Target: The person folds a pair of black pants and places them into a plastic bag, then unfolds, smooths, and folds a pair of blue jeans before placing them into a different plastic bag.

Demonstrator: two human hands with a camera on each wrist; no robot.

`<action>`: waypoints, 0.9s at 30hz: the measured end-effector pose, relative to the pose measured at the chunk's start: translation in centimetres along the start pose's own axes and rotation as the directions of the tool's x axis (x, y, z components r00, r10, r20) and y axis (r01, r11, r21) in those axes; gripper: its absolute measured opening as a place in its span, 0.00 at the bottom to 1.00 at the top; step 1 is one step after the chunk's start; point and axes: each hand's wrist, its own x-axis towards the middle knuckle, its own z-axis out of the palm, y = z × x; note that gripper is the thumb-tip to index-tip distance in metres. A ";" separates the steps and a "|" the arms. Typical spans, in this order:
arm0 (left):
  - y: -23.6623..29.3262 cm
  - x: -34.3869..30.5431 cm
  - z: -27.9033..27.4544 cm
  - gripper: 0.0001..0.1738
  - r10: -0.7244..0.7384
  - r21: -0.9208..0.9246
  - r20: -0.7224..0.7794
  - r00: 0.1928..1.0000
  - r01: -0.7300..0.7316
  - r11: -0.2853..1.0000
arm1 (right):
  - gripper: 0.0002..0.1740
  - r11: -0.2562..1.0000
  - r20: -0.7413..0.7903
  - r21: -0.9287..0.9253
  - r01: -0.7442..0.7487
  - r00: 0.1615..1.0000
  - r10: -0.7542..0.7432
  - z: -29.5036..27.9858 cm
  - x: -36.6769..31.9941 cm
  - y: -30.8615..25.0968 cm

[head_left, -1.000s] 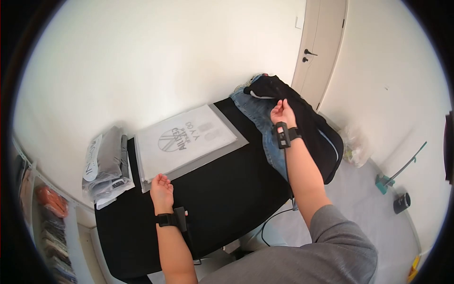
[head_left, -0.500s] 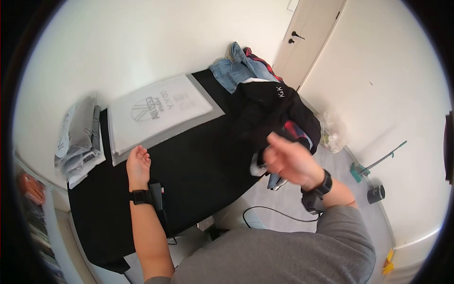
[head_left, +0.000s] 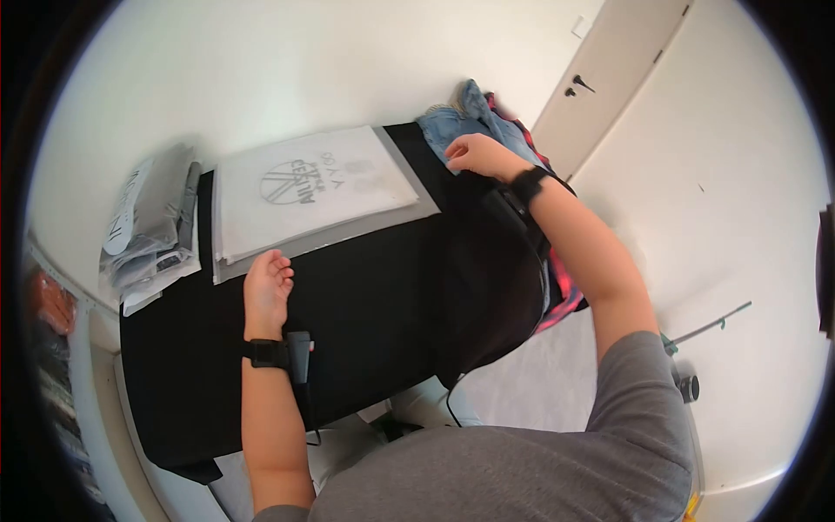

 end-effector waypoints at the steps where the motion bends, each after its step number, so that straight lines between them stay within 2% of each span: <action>1: 0.0 0.0 0.1 0.08 0.004 0.004 0.001 1.000 -0.004 1.000 | 0.25 0.923 -0.014 -0.384 -0.002 1.000 -0.004 0.2 2.5 1.4; 3: 0.2 -0.3 0.5 0.08 0.009 0.005 0.003 1.000 -0.009 1.000 | 0.30 0.724 -0.069 -0.670 -0.161 0.985 0.155 1.6 5.5 4.8; 4: 0.2 -0.4 0.6 0.08 0.022 -0.004 -0.013 1.000 -0.022 1.000 | 0.33 0.620 -0.067 -0.746 -0.242 0.954 0.291 2.1 5.2 4.3; 6: 0.2 -0.4 0.6 0.09 0.024 -0.003 -0.002 1.000 -0.024 1.000 | 0.37 0.567 -0.041 -0.750 -0.342 0.879 0.476 3.1 5.6 5.3; 8: 0.3 -0.5 0.6 0.09 0.023 -0.016 -0.015 1.000 -0.023 1.000 | 0.40 0.518 -0.044 -0.783 -0.345 0.861 0.507 3.7 5.8 6.2; 10: 0.6 -0.7 1.0 0.08 0.033 -0.011 0.034 0.999 -0.033 0.999 | 0.33 0.586 0.020 -0.734 -0.343 0.852 0.523 3.0 5.9 6.7; 13: 0.6 -1.1 1.6 0.08 0.018 0.027 0.063 0.998 -0.019 0.999 | 0.25 0.698 -0.013 -0.699 -0.156 0.979 0.206 0.3 3.2 5.4; 15: 0.7 -1.5 2.0 0.08 0.039 0.075 0.105 0.994 -0.047 0.996 | 0.25 0.787 0.017 -0.611 -0.088 0.992 0.124 -2.8 0.9 4.5; 16: 0.8 -1.9 2.3 0.08 0.027 0.077 0.114 0.993 -0.036 0.996 | 0.26 0.833 -0.012 -0.551 -0.048 0.999 0.050 -4.2 -1.3 3.3; 18: 0.9 -2.7 3.0 0.10 0.052 0.161 0.218 0.975 -0.088 0.983 | 0.27 0.874 -0.132 -0.464 -0.141 0.987 0.090 -6.6 -6.5 -0.4; 19: 0.7 -3.0 3.2 0.13 0.033 0.214 0.296 0.955 -0.100 0.972 | 0.27 0.891 -0.207 -0.429 -0.147 0.976 0.061 -7.6 -9.3 -1.4; 20: 0.3 -3.6 4.0 0.13 0.028 0.219 0.311 0.950 -0.100 0.970 | 0.27 0.914 -0.243 -0.372 -0.159 0.967 0.069 -8.6 -12.2 -2.6; 22: -0.4 -5.1 6.3 0.15 -0.071 0.324 0.495 0.866 -0.108 0.940 | 0.24 0.948 -0.338 -0.283 -0.144 0.940 0.042 -10.0 -18.3 -6.2; 23: -0.8 -6.2 8.0 0.16 -0.117 0.405 0.535 0.837 -0.132 0.905 | 0.22 0.963 -0.384 -0.232 -0.136 0.923 0.038 -10.5 -21.1 -7.6; 24: -1.8 -6.6 9.2 0.19 -0.151 0.464 0.614 0.775 -0.200 0.863 | 0.20 0.966 -0.414 -0.195 -0.169 0.907 0.075 -11.2 -23.7 -8.8; 26: -4.0 -8.0 11.8 0.25 -0.196 0.491 0.731 0.654 -0.304 0.816 | 0.14 0.990 -0.501 -0.033 -0.135 0.859 0.100 -11.6 -28.4 -11.3; 27: -4.8 -9.0 13.4 0.27 -0.214 0.503 0.751 0.625 -0.332 0.798 | 0.13 0.996 -0.516 0.027 -0.091 0.851 0.092 -11.8 -30.6 -12.1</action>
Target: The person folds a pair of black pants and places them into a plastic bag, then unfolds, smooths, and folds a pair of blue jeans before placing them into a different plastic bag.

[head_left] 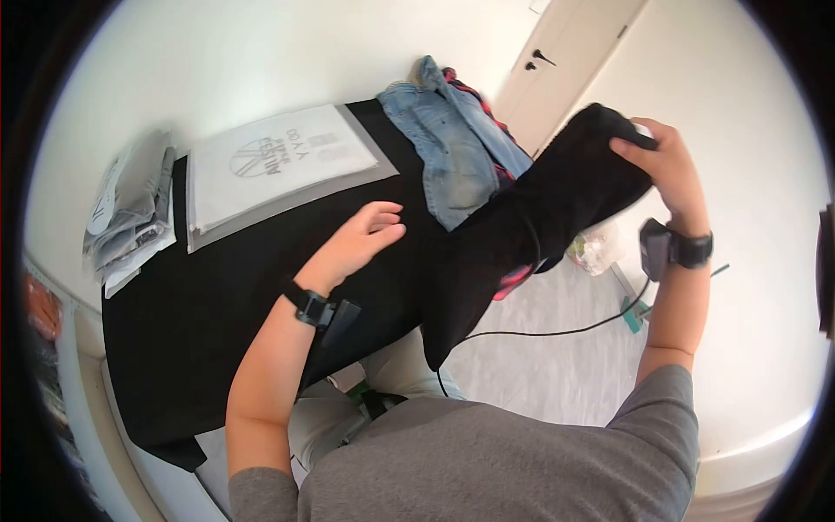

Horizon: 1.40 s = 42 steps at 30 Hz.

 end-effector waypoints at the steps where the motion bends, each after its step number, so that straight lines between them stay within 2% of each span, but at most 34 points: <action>1: 0.4 0.7 1.8 0.30 0.003 0.034 0.041 0.999 -0.004 0.999 | 0.12 0.997 -0.018 0.075 0.007 1.000 -0.006 -1.1 -1.7 -0.3; 2: 0.8 1.4 3.3 0.35 0.008 0.019 0.121 0.993 -0.011 1.000 | 0.12 0.997 -0.028 0.071 -0.007 1.000 0.009 -1.8 -3.2 -0.5; 3: 0.6 1.8 5.1 0.35 0.007 0.020 0.139 0.990 -0.010 1.000 | 0.12 0.997 -0.069 0.078 0.016 0.998 -0.010 -2.4 -4.7 -0.7; 5: 0.0 2.5 8.9 0.43 0.051 -0.036 0.311 0.949 -0.042 0.998 | 0.12 0.996 -0.119 0.080 0.026 0.993 -0.016 -3.4 -6.7 -0.5; 7: 0.2 2.1 12.7 0.45 0.067 -0.163 0.488 0.870 0.016 0.987 | 0.13 0.992 -0.257 0.119 0.029 0.966 0.003 -4.4 -8.6 0.3; 8: 0.2 1.7 14.3 0.44 0.054 -0.238 0.563 0.824 0.099 0.966 | 0.13 0.991 -0.298 0.135 0.010 0.954 0.031 -5.1 -9.4 0.6; 9: 0.5 1.3 15.3 0.38 -0.043 -0.074 0.603 0.797 0.110 0.991 | 0.13 0.991 -0.308 0.134 -0.006 0.950 0.047 -5.8 -10.1 1.2; 11: 1.4 0.1 17.2 0.31 -0.115 0.036 0.670 0.733 0.122 0.992 | 0.15 0.975 -0.416 0.221 -0.018 0.903 0.111 -7.5 -11.5 3.0; 13: 1.5 -0.3 18.5 0.26 -0.140 0.045 0.579 0.803 0.140 0.989 | 0.16 0.974 -0.458 0.221 -0.056 0.875 0.154 -9.4 -12.9 5.4; 14: 1.8 -0.2 18.8 0.25 -0.018 0.098 0.481 0.876 -0.033 0.995 | 0.16 0.964 -0.470 0.256 -0.063 0.864 0.181 -10.2 -13.8 6.4; 15: 2.2 0.5 18.5 0.27 -0.044 0.193 0.413 0.910 -0.040 0.980 | 0.16 0.954 -0.483 0.293 -0.068 0.850 0.210 -10.9 -14.9 7.4; 16: 5.0 0.0 18.4 0.29 0.078 0.258 0.310 0.947 -0.163 0.952 | 0.17 0.943 -0.478 0.316 -0.101 0.842 0.250 -12.0 -15.9 8.7; 17: 4.2 1.2 18.0 0.20 0.164 0.245 0.200 0.966 -0.211 0.946 | 0.17 0.938 -0.495 0.325 -0.119 0.824 0.275 -12.8 -17.2 10.1; 18: 6.4 0.9 18.3 0.21 0.174 0.204 0.088 0.981 -0.188 0.961 | 0.18 0.919 -0.462 0.377 -0.115 0.837 0.294 -13.5 -18.5 11.7; 19: 5.7 3.0 17.6 0.22 0.249 0.026 0.100 0.963 -0.252 0.967 | 0.18 0.896 -0.433 0.431 -0.106 0.847 0.309 -13.9 -19.8 13.0; 20: 7.2 3.9 17.1 0.22 0.243 0.120 0.095 0.965 -0.254 0.960 | 0.19 0.889 -0.421 0.436 -0.142 0.841 0.340 -14.3 -21.2 14.0; 21: 8.5 4.4 17.5 0.22 0.289 0.001 0.141 0.947 -0.292 0.956 | 0.19 0.883 -0.450 0.449 -0.137 0.819 0.357 -14.4 -22.5 14.8; 23: 8.3 7.8 17.3 0.21 0.331 0.142 0.149 0.932 -0.352 0.925 | 0.19 0.844 -0.386 0.510 -0.166 0.833 0.396 -14.2 -24.9 15.7; 25: 10.6 7.7 20.0 0.20 0.370 -0.083 0.190 0.909 -0.361 0.929 | 0.18 0.827 -0.400 0.528 -0.193 0.803 0.443 -14.3 -27.4 16.4; 26: 11.8 7.3 21.6 0.19 0.399 -0.048 0.082 0.913 -0.396 0.917 | 0.18 0.838 -0.386 0.508 -0.200 0.816 0.429 -14.6 -28.5 16.5; 27: 12.4 8.1 21.7 0.20 0.364 -0.115 0.178 0.914 -0.348 0.930 | 0.18 0.847 -0.367 0.489 -0.208 0.832 0.416 -14.7 -29.7 16.7; 31: 14.8 8.8 23.1 0.22 0.305 -0.037 0.289 0.908 -0.307 0.951 | 0.21 0.810 -0.313 0.536 -0.238 0.835 0.452 -14.7 -31.5 17.6; 33: 15.1 8.7 23.5 0.22 0.297 0.007 0.326 0.897 -0.317 0.948 | 0.26 0.802 -0.205 0.550 -0.234 0.892 0.402 -14.9 -32.9 18.9; 35: 14.7 8.7 23.8 0.24 0.254 0.041 0.432 0.865 -0.300 0.953 | 0.33 0.818 -0.169 0.502 -0.280 0.896 0.411 -14.8 -33.9 19.2; 37: 13.7 8.6 24.7 0.25 0.209 0.078 0.502 0.839 -0.285 0.955 | 0.33 0.711 -0.037 0.604 -0.361 0.878 0.478 -14.2 -36.3 19.8; 39: 12.8 8.1 25.4 0.26 0.199 0.050 0.548 0.812 -0.269 0.962 | 0.29 0.656 -0.028 0.643 -0.395 0.844 0.536 -13.5 -37.8 20.1; 40: 12.9 8.0 25.5 0.26 0.206 0.048 0.552 0.808 -0.277 0.960 | 0.26 0.671 -0.040 0.639 -0.376 0.854 0.518 -13.4 -37.9 20.0; 42: 13.1 7.7 25.6 0.29 0.124 0.147 0.580 0.805 -0.253 0.956 | 0.23 0.750 -0.121 0.597 -0.285 0.893 0.435 -13.2 -38.3 20.6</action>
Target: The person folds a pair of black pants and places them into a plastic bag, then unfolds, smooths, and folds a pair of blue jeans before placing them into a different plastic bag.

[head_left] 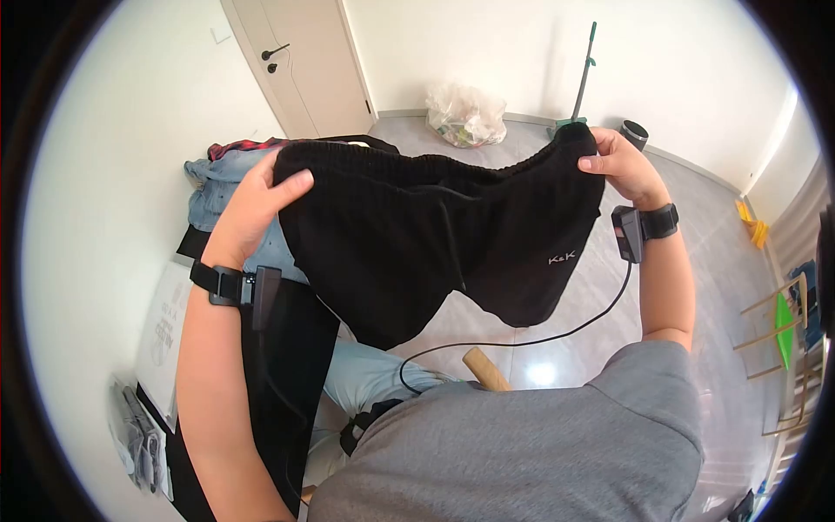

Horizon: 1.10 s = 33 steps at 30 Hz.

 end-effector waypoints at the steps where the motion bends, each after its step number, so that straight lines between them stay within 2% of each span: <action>1: 0.3 -0.2 0.1 0.29 -0.002 0.005 0.003 1.000 0.002 1.000 | 0.23 0.998 -0.020 -0.014 0.062 0.998 -0.063 0.3 -0.2 0.2; 3: 1.0 -0.9 0.1 0.32 -0.068 0.063 0.110 0.992 0.062 0.996 | 0.23 0.993 -0.085 -0.021 0.115 0.990 -0.116 1.1 -0.6 0.5; 4: 1.1 -1.1 -0.2 0.33 -0.100 0.084 0.122 0.987 0.090 0.992 | 0.23 0.986 -0.147 -0.035 0.163 0.975 -0.167 1.3 -0.8 0.6; 5: 1.1 -1.3 -0.5 0.33 -0.107 0.084 0.124 0.987 0.097 0.992 | 0.23 0.987 -0.147 -0.030 0.158 0.976 -0.161 1.4 -1.1 0.5; 7: 1.4 -2.1 -0.9 0.32 -0.061 -0.054 0.054 0.997 0.064 0.996 | 0.23 0.958 -0.181 0.193 0.210 0.968 -0.176 1.5 -1.6 0.4; 8: 1.7 -2.7 -0.7 0.31 0.043 -0.189 0.063 0.997 -0.030 0.982 | 0.24 0.897 -0.144 0.341 0.281 0.959 -0.246 1.2 -2.3 1.0; 9: 1.7 -2.4 -0.4 0.31 0.040 -0.187 0.063 0.997 -0.028 0.982 | 0.25 0.843 -0.045 0.447 0.300 0.948 -0.314 0.9 -1.9 1.4; 11: 1.2 -1.2 -0.5 0.27 -0.120 -0.344 -0.025 0.992 0.105 0.933 | 0.23 0.855 -0.183 0.486 0.180 0.978 -0.101 1.1 -0.1 1.8; 12: -0.5 0.4 -1.2 0.25 -0.112 -0.181 -0.075 0.991 0.097 0.979 | 0.21 0.890 -0.178 0.449 0.074 0.984 0.008 1.6 2.1 1.5; 13: -2.5 1.7 -1.5 0.23 -0.162 -0.059 -0.213 0.964 0.153 0.987 | 0.19 0.894 -0.266 0.448 -0.016 0.952 0.150 2.8 3.8 1.4; 14: -2.9 2.3 -0.4 0.23 -0.147 -0.144 -0.206 0.968 0.118 0.982 | 0.18 0.863 -0.271 0.503 -0.033 0.943 0.194 3.3 5.3 2.1; 15: -3.5 3.0 0.7 0.22 -0.143 -0.126 -0.298 0.944 0.109 0.986 | 0.17 0.826 -0.275 0.561 -0.049 0.930 0.242 3.8 6.4 2.9; 17: -3.4 3.4 3.2 0.19 -0.174 -0.250 -0.373 0.911 0.082 0.965 | 0.17 0.823 -0.401 0.561 0.092 0.900 0.172 5.4 7.8 3.5; 19: -2.8 3.6 5.1 0.18 -0.239 -0.338 -0.441 0.865 0.087 0.937 | 0.15 0.825 -0.487 0.523 0.215 0.870 0.081 8.2 8.5 2.9; 21: -2.7 4.1 6.6 0.18 -0.206 -0.292 -0.492 0.846 0.062 0.954 | 0.15 0.851 -0.505 0.434 0.296 0.862 -0.042 11.1 8.5 2.6; 22: -1.8 3.9 7.5 0.17 -0.220 -0.276 -0.466 0.857 0.095 0.956 | 0.15 0.871 -0.513 0.353 0.343 0.849 -0.127 12.3 8.9 3.2; 23: -2.5 4.2 7.9 0.17 -0.178 -0.218 -0.450 0.875 0.086 0.972 | 0.17 0.907 -0.532 0.248 0.341 0.830 -0.166 13.7 9.1 3.7; 25: -2.5 4.2 9.5 0.20 -0.119 -0.223 -0.387 0.914 0.033 0.974 | 0.19 0.981 -0.497 0.069 0.180 0.859 -0.122 16.7 8.9 3.7; 27: -1.9 4.0 10.6 0.24 -0.119 0.086 -0.370 0.921 0.161 0.983 | 0.15 0.953 -0.447 -0.038 0.300 0.848 -0.285 19.9 9.2 4.4; 28: -1.9 3.8 10.9 0.25 -0.074 0.151 -0.369 0.926 0.138 0.979 | 0.14 0.956 -0.475 -0.144 0.254 0.830 -0.292 20.8 8.9 3.8; 29: -2.0 3.7 11.1 0.25 -0.029 0.214 -0.367 0.930 0.115 0.970 | 0.18 0.966 -0.504 -0.143 0.215 0.824 -0.258 21.2 8.6 3.5; 33: -1.3 2.7 10.6 0.25 -0.129 0.085 -0.293 0.947 0.160 0.983 | 0.17 0.955 -0.497 -0.207 0.212 0.818 -0.289 21.6 8.1 2.9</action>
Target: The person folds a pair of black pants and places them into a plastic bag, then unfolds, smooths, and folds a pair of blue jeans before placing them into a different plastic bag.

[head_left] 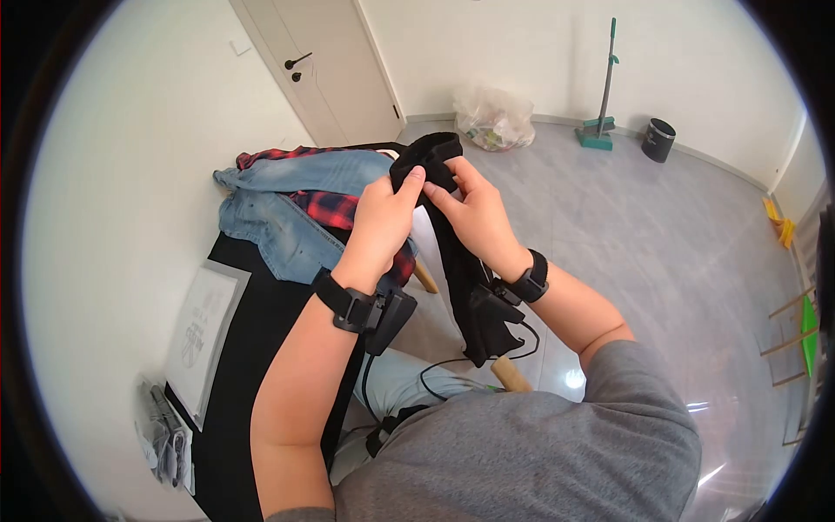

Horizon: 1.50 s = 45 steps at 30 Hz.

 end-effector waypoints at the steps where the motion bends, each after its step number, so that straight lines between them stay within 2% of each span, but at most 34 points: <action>1: -0.1 0.0 0.0 0.25 -0.011 -0.003 0.005 1.000 0.011 1.000 | 0.16 0.999 -0.021 -0.047 0.024 0.999 -0.025 0.0 -0.1 -0.2; 3: -0.3 0.0 0.0 0.25 -0.024 -0.008 0.011 1.000 0.024 1.000 | 0.16 0.998 0.000 -0.060 0.018 1.000 -0.018 -0.3 -0.1 -1.2; 5: -0.5 0.1 -0.1 0.22 0.034 -0.096 0.024 0.999 -0.031 0.995 | 0.16 0.997 0.022 -0.075 0.015 1.000 -0.014 -0.4 -0.2 -1.4; 7: -1.2 0.4 -0.1 0.24 -0.014 -0.129 0.049 0.999 0.020 0.991 | 0.22 0.981 0.007 -0.133 0.145 0.989 -0.145 -0.1 -0.2 -0.9; 8: -1.4 0.5 -0.1 0.25 -0.059 -0.161 0.075 0.995 0.071 0.984 | 0.22 0.980 0.009 -0.133 0.147 0.989 -0.147 0.1 -0.5 -0.9; 9: -1.1 0.2 -0.2 0.25 -0.059 -0.161 0.074 0.996 0.070 0.984 | 0.25 0.941 0.000 -0.211 0.266 0.962 -0.272 0.3 -1.1 -1.1; 10: -0.8 -0.2 -0.2 0.27 -0.059 -0.277 0.152 0.987 0.100 0.956 | 0.29 0.881 0.000 -0.289 0.375 0.920 -0.392 0.4 -1.4 -1.1; 11: -0.6 -0.7 -0.2 0.28 -0.050 -0.385 0.231 0.972 0.139 0.912 | 0.34 0.901 0.031 -0.288 0.325 0.943 -0.330 0.6 -1.6 -0.4; 12: -0.8 -1.0 -0.2 0.28 -0.052 -0.385 0.232 0.971 0.141 0.912 | 0.34 0.902 0.031 -0.288 0.323 0.944 -0.328 0.6 -1.7 -0.3; 14: -0.9 -1.4 -0.1 0.29 0.006 -0.250 0.263 0.965 0.062 0.966 | 0.34 0.945 -0.030 -0.221 0.241 0.967 -0.253 0.5 -1.8 0.0; 16: 0.1 -1.9 -0.6 0.28 0.012 -0.228 0.283 0.959 0.056 0.972 | 0.31 0.933 -0.086 -0.234 0.272 0.951 -0.298 0.0 -1.1 0.1; 18: 1.5 -2.4 -1.4 0.25 0.032 -0.032 0.277 0.960 -0.025 0.999 | 0.27 0.997 0.104 -0.011 0.074 0.992 -0.073 -2.0 0.1 0.0; 19: 1.9 -2.0 -2.9 0.23 0.053 0.146 0.279 0.959 -0.097 0.985 | 0.22 0.991 0.195 0.134 -0.019 0.981 -0.008 -2.6 1.0 0.4; 20: 2.1 -1.7 -3.9 0.26 0.114 0.259 0.174 0.978 -0.157 0.953 | 0.21 0.928 0.291 0.350 -0.125 0.957 0.019 -3.4 1.2 0.5; 21: 2.5 -1.4 -4.8 0.33 0.301 0.395 0.132 0.944 -0.329 0.858 | 0.21 0.897 0.345 0.405 -0.176 0.938 0.028 -4.2 1.2 -0.4; 22: 2.8 -1.3 -5.3 0.40 0.479 0.524 0.119 0.870 -0.465 0.714 | 0.21 0.861 0.401 0.453 -0.230 0.916 0.034 -4.7 1.1 -1.2; 23: 2.9 -1.0 -5.3 0.40 0.470 0.523 0.126 0.874 -0.461 0.717 | 0.21 0.857 0.399 0.455 -0.240 0.916 0.045 -4.9 0.8 -1.6; 25: 2.9 -0.5 -5.1 0.44 0.645 0.356 0.291 0.707 -0.706 0.613 | 0.22 0.771 0.505 0.563 -0.297 0.862 -0.037 -5.1 0.2 -2.2; 26: 3.0 -0.6 -4.9 0.44 0.637 0.353 0.300 0.710 -0.703 0.617 | 0.22 0.767 0.501 0.566 -0.304 0.865 -0.027 -5.3 -0.1 -2.4; 28: 3.3 -0.8 -4.2 0.48 0.415 0.283 0.467 0.781 -0.577 0.766 | 0.22 0.744 0.529 0.594 -0.306 0.845 -0.075 -5.6 -0.6 -2.7; 29: 3.3 -0.8 -4.2 0.41 0.433 0.324 0.458 0.776 -0.600 0.732 | 0.22 0.738 0.521 0.598 -0.312 0.851 -0.063 -5.8 -0.8 -2.9; 30: 4.0 -0.9 -4.0 0.41 0.422 0.320 0.473 0.773 -0.597 0.736 | 0.22 0.759 0.500 0.582 -0.292 0.865 -0.051 -6.1 -0.7 -3.0; 32: 5.5 -1.3 -3.4 0.38 0.083 0.380 0.524 0.848 -0.320 0.868 | 0.22 0.773 0.468 0.569 -0.281 0.883 -0.024 -6.3 -0.7 -2.3; 33: 5.3 -1.3 -3.0 0.28 0.142 0.404 0.517 0.844 -0.387 0.829 | 0.22 0.832 0.437 0.525 -0.181 0.896 -0.081 -6.3 -0.7 -1.6; 34: 5.1 -1.0 -2.7 0.28 0.130 0.403 0.532 0.836 -0.386 0.830 | 0.22 0.878 0.410 0.472 -0.078 0.901 -0.141 -6.3 -0.6 -0.8; 35: 4.8 -0.7 -2.7 0.24 0.175 0.400 0.514 0.840 -0.415 0.817 | 0.23 0.931 0.335 0.349 0.106 0.914 -0.230 -6.5 -0.5 0.2; 36: 4.9 -0.5 -2.4 0.20 0.221 0.396 0.495 0.840 -0.445 0.804 | 0.23 0.932 0.323 0.349 0.094 0.922 -0.214 -7.0 -0.2 0.6; 37: 5.1 -0.2 -2.2 0.19 0.235 0.393 0.494 0.837 -0.456 0.799 | 0.25 0.952 0.316 0.158 0.261 0.900 -0.299 -7.7 0.1 0.7; 38: 5.8 -0.1 -2.2 0.19 0.235 0.410 0.489 0.840 -0.459 0.788 | 0.27 0.911 0.329 -0.042 0.411 0.866 -0.376 -8.2 0.4 1.1; 39: 5.9 0.5 -2.6 0.18 0.210 0.448 0.488 0.847 -0.450 0.773 | 0.27 0.891 0.313 -0.092 0.444 0.863 -0.397 -8.4 0.3 1.7; 40: 5.9 1.2 -3.0 0.18 0.190 0.486 0.484 0.854 -0.443 0.753 | 0.27 0.898 0.296 -0.095 0.430 0.873 -0.387 -8.7 -0.1 2.6; 43: 6.8 1.9 -4.1 0.16 0.142 0.529 0.454 0.880 -0.395 0.751 | 0.26 0.986 0.362 -0.024 0.168 0.921 -0.148 -9.3 -2.4 7.4; 44: 6.9 2.3 -4.4 0.16 0.136 0.533 0.469 0.873 -0.403 0.744 | 0.26 0.987 0.346 -0.021 0.158 0.928 -0.141 -9.3 -3.5 9.4; 45: 7.6 4.2 -3.9 0.16 0.119 0.551 0.443 0.888 -0.375 0.745 | 0.28 0.999 0.426 0.041 0.020 0.904 -0.035 -10.0 -3.1 11.7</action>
